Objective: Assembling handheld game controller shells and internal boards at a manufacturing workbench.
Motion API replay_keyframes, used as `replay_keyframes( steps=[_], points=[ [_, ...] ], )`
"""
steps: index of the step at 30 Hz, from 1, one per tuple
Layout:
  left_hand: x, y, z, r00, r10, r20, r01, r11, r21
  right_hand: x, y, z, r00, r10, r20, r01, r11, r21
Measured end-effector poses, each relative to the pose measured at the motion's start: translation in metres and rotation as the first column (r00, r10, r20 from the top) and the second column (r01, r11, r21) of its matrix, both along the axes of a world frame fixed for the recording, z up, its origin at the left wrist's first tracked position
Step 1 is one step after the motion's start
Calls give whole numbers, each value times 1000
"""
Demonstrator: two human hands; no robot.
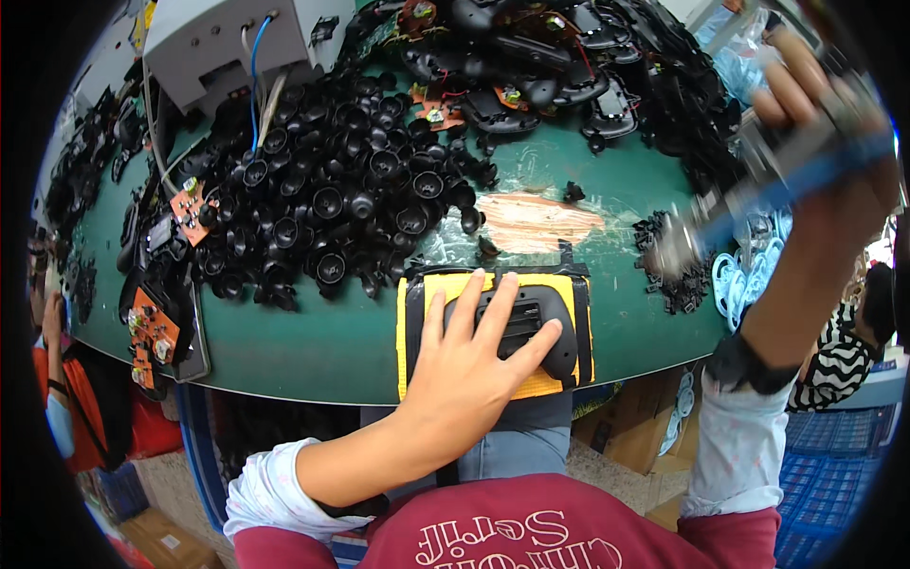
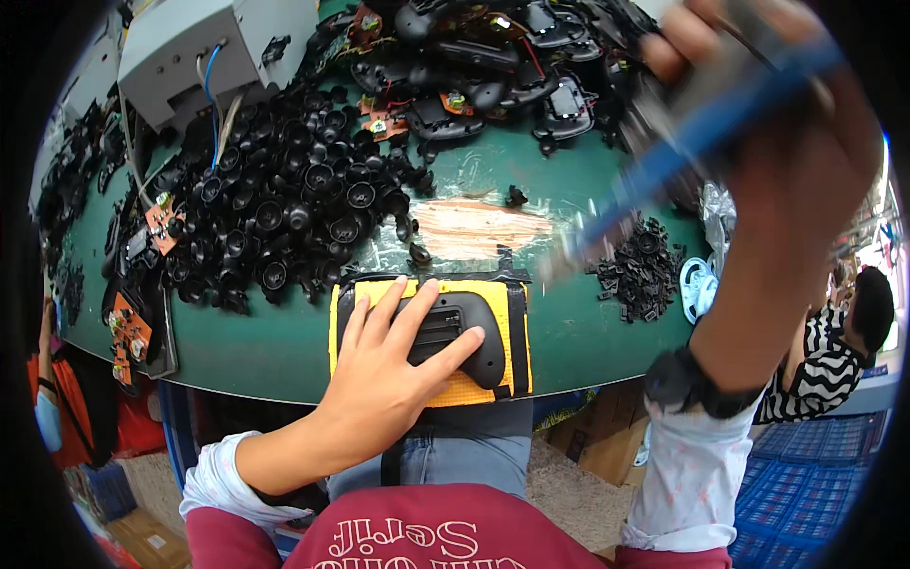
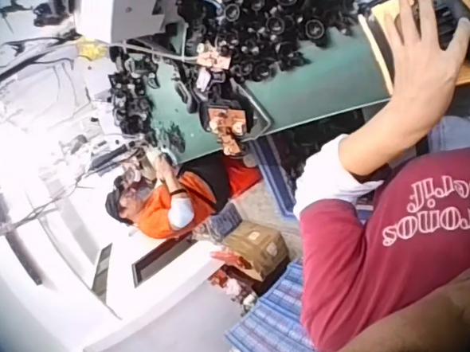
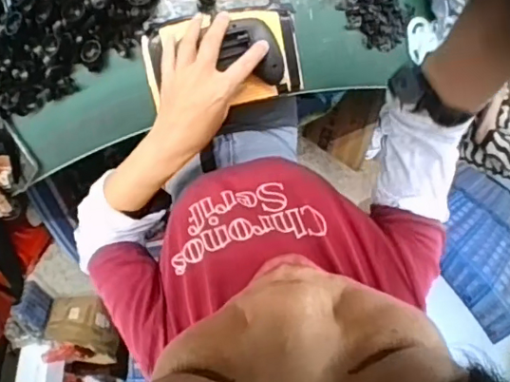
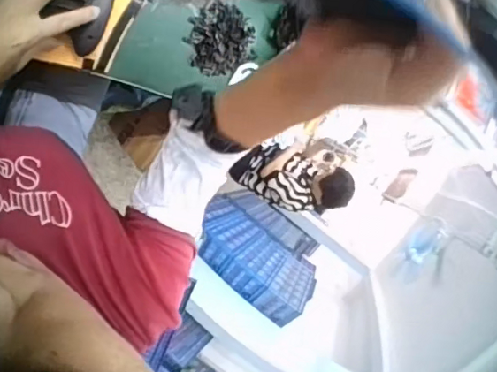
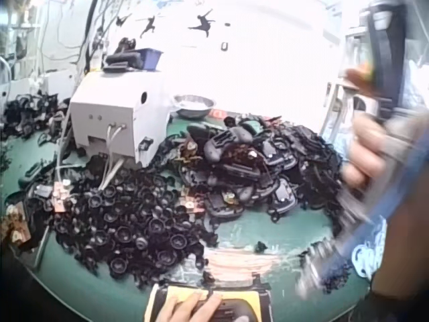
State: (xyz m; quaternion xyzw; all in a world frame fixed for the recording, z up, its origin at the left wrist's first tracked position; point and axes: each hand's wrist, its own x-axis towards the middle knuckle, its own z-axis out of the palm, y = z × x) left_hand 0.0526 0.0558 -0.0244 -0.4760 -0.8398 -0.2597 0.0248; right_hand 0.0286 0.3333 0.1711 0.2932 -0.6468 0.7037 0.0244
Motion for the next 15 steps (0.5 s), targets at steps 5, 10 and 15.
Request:
replay_keyframes(
  steps=[5,10,15],
  points=[
    [-5,-4,-11,999,-30,-25,31,997,70,-1,-11,-11,840,540,61,-539,842,-24],
    [-4,-6,-14,1000,-20,8,19,995,94,46,-11,-21,899,435,54,-436,900,17],
    [-3,-4,-14,1000,-24,9,23,995,100,55,-16,-23,950,313,7,-312,947,77]
  ],
)
